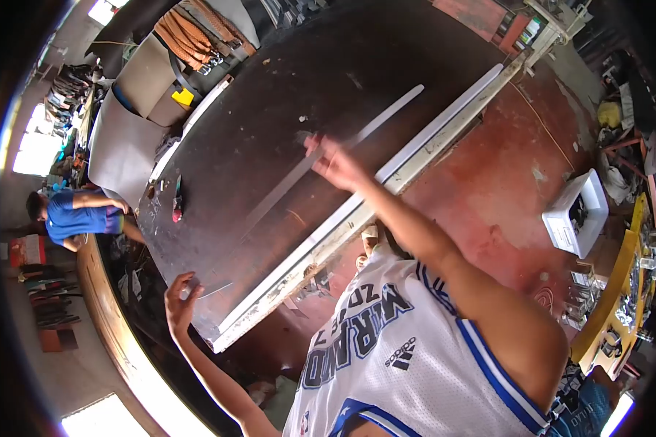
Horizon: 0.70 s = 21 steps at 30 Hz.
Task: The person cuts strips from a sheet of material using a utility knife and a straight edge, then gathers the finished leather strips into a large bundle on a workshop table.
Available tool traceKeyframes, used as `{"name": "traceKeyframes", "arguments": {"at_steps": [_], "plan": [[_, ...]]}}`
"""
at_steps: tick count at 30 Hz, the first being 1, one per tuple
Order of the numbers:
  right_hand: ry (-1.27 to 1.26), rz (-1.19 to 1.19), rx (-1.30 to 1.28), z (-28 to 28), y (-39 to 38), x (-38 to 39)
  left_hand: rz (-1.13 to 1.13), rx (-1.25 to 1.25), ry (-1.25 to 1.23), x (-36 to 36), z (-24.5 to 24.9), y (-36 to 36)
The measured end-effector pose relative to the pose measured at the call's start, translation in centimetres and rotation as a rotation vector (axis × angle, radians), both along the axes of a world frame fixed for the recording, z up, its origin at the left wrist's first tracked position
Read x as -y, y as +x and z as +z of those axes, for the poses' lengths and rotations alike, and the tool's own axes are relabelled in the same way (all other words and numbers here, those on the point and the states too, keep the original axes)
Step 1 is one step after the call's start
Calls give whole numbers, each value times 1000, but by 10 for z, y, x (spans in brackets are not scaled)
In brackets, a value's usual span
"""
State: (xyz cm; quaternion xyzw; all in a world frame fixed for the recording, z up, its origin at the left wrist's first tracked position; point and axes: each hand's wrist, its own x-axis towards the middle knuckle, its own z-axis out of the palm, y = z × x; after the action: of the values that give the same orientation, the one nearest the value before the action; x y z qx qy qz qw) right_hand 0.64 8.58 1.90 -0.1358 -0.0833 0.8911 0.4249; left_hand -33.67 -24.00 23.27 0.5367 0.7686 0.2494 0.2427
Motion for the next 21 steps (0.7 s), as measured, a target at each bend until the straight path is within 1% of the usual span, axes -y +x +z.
{"name": "traceKeyframes", "arguments": {"at_steps": [1,2,3,4,5,6,7,8,9,10,12,14,15,16,17,18,19,20,21], "plan": [[-42,-82,66,27,31,-19,31,40,34,7,-2,-9],[175,-135,181,36,62,-42,82,74,70,18,-5,-16],[222,-204,386,58,87,-60,62,-8,95,23,-1,-17],[324,-139,466,51,119,-98,140,6,53,24,3,-11],[333,-172,360,50,144,-124,150,26,57,25,4,-9],[302,-259,501,67,165,-138,146,53,65,25,4,-5],[285,-350,600,73,181,-153,137,37,82,27,4,-1],[282,-366,703,92,200,-159,118,20,99,28,4,4],[293,-376,724,100,218,-165,96,-12,104,32,1,4],[302,-389,743,107,236,-172,109,-84,50,36,-2,2],[345,-442,712,102,269,-188,104,-108,4,44,-14,-3],[280,-504,609,95,297,-202,150,-147,-17,45,-19,9],[266,-531,565,96,308,-202,173,-127,-59,40,-19,17],[318,-486,518,92,323,-204,197,-108,-106,36,-20,25],[278,-502,478,89,334,-211,220,22,-52,30,-27,34],[234,-514,437,87,342,-217,212,24,-62,22,-36,38],[237,-481,320,81,356,-225,231,111,-121,15,-43,41],[227,-485,323,75,369,-235,249,196,-177,5,-48,42],[212,-537,321,77,372,-231,201,115,-240,-8,-47,52]]}}
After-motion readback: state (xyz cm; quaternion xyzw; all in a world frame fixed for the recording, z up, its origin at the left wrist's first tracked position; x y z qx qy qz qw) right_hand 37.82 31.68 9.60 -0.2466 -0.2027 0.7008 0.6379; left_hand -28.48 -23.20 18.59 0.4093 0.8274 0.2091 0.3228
